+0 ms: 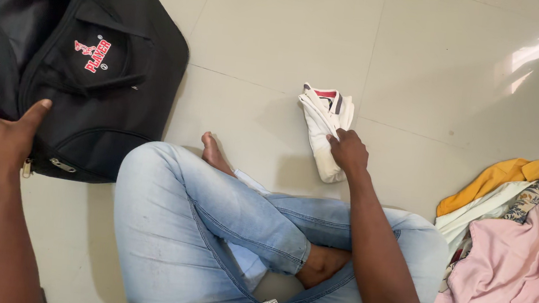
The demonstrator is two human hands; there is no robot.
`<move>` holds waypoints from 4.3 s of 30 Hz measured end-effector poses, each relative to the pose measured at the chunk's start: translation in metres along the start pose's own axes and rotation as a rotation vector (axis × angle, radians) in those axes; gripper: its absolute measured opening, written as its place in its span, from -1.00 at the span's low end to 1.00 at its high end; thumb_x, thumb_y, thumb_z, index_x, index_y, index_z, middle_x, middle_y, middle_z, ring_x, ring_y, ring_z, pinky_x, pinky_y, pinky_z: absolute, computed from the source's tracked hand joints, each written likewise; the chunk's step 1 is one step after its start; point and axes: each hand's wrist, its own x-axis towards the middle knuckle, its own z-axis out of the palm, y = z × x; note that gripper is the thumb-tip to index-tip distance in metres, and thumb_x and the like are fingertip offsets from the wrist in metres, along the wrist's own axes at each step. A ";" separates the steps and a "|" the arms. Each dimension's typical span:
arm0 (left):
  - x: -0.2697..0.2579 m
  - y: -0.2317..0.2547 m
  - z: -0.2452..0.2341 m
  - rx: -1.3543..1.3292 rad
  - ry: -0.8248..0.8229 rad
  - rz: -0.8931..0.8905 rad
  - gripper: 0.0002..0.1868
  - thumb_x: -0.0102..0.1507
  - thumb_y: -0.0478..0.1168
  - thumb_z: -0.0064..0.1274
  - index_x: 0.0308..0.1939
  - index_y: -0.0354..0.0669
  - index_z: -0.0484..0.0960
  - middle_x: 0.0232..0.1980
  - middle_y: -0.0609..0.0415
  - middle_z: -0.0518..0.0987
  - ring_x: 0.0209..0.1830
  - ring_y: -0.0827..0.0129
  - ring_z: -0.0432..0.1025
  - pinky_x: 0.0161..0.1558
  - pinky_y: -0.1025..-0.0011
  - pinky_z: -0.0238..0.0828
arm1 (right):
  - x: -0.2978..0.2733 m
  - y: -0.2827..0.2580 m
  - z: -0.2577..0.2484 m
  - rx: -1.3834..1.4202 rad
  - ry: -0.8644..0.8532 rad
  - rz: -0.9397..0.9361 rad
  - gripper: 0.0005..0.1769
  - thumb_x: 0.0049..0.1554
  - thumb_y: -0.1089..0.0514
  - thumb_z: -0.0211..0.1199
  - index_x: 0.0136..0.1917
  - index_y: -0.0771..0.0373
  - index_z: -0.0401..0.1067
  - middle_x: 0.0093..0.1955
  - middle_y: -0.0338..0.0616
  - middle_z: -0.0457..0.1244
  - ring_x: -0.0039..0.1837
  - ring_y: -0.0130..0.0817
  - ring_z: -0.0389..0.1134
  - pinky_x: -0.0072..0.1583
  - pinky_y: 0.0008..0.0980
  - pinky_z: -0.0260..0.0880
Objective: The person folds a white shirt on the floor, smoothing the fabric and tucking in the sleeves, then places the folded shirt inside a black bag.
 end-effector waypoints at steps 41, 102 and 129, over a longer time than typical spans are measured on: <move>0.121 0.263 0.217 -0.057 0.022 0.177 -0.68 0.27 -0.16 0.19 -0.23 -0.48 0.66 0.00 -0.44 0.54 -0.06 -0.32 0.50 -0.04 -0.08 0.46 | 0.011 0.008 -0.005 0.069 0.012 -0.005 -0.55 0.25 -0.19 0.14 0.24 0.12 0.48 0.24 0.00 0.33 0.26 0.10 0.35 0.22 0.07 0.36; 0.005 0.331 0.123 -0.376 -0.393 0.293 -0.21 0.17 -0.39 0.06 0.50 -0.40 0.22 0.42 -0.32 0.21 0.34 -0.16 0.23 0.21 -0.13 0.27 | 0.034 -0.173 -0.020 -0.304 0.329 -0.466 -0.85 0.03 0.16 0.35 -0.23 0.31 0.58 0.04 0.05 0.33 0.06 0.03 0.39 -0.02 0.01 0.43; 0.006 0.336 0.117 -0.414 -0.488 0.282 -0.21 0.19 -0.40 0.02 0.52 -0.41 0.18 0.42 -0.36 0.18 0.36 -0.18 0.23 0.27 -0.11 0.24 | 0.142 -0.153 0.031 0.081 0.238 -0.301 -0.39 0.17 0.31 -0.06 0.48 0.06 0.25 0.49 0.13 0.15 0.49 0.17 0.14 0.42 -0.04 0.15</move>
